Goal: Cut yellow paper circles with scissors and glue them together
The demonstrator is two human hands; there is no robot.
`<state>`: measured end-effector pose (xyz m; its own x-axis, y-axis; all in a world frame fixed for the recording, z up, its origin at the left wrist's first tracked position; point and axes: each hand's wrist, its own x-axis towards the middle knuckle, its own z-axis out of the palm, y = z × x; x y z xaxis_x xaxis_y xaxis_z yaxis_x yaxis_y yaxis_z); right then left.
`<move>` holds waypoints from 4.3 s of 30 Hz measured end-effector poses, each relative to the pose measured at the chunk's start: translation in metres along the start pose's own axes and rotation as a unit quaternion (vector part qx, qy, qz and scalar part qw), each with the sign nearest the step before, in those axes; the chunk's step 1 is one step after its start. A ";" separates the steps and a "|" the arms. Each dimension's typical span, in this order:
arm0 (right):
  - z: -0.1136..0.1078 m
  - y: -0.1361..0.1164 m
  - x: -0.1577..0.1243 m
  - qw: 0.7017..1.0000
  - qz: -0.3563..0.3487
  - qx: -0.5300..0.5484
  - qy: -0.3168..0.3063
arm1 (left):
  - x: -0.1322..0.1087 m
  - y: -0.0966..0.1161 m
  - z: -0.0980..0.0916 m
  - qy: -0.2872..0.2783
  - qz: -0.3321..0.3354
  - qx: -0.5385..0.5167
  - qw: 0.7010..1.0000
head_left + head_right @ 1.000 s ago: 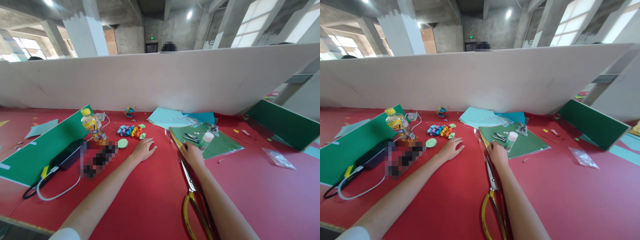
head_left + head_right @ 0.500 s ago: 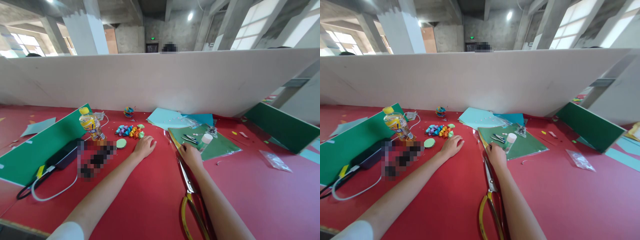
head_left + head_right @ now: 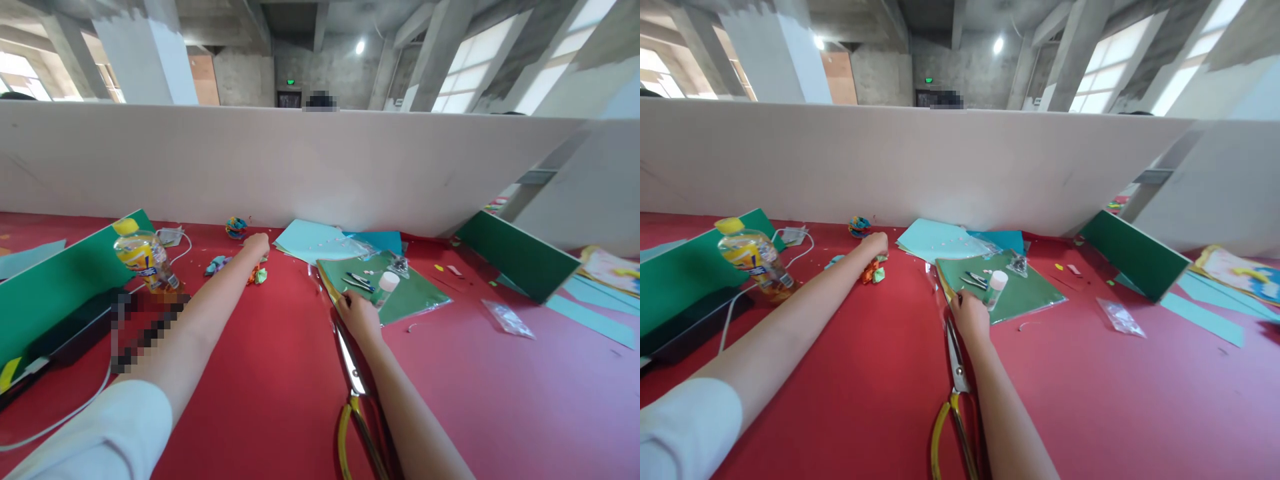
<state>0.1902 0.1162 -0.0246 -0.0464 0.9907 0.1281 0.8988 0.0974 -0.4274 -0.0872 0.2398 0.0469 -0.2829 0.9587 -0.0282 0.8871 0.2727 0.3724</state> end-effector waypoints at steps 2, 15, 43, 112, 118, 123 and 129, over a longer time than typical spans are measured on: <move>0.000 0.001 0.000 1.000 0.000 0.002 0.002 | 0.002 0.001 0.004 -0.034 -0.035 0.046 0.998; 0.001 0.002 0.002 1.000 0.008 0.008 0.010 | -0.002 0.026 0.003 -0.134 -0.027 0.150 0.979; -0.008 0.003 -0.001 0.999 -0.010 0.033 0.017 | -0.120 0.086 0.067 -0.158 0.110 -0.296 0.936; -0.009 0.026 0.011 0.816 0.099 0.567 -0.046 | -0.124 0.100 0.131 -0.181 0.068 -0.642 0.742; -0.011 0.023 0.010 0.813 0.113 0.569 -0.046 | -0.123 0.100 0.131 -0.185 0.082 -0.625 0.754; -0.011 0.022 0.012 0.861 0.091 0.501 0.007 | -0.123 0.097 0.125 -0.207 0.114 -0.601 0.764; -0.016 0.021 0.013 0.922 0.040 0.382 0.055 | -0.125 0.091 0.111 -0.284 0.199 -0.495 0.797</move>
<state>0.2155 0.1293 -0.0171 0.0889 0.9859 0.1415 0.3264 0.1054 -0.9393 0.0696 0.1535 -0.0183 0.4089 0.9119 -0.0348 0.0637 0.0095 0.9979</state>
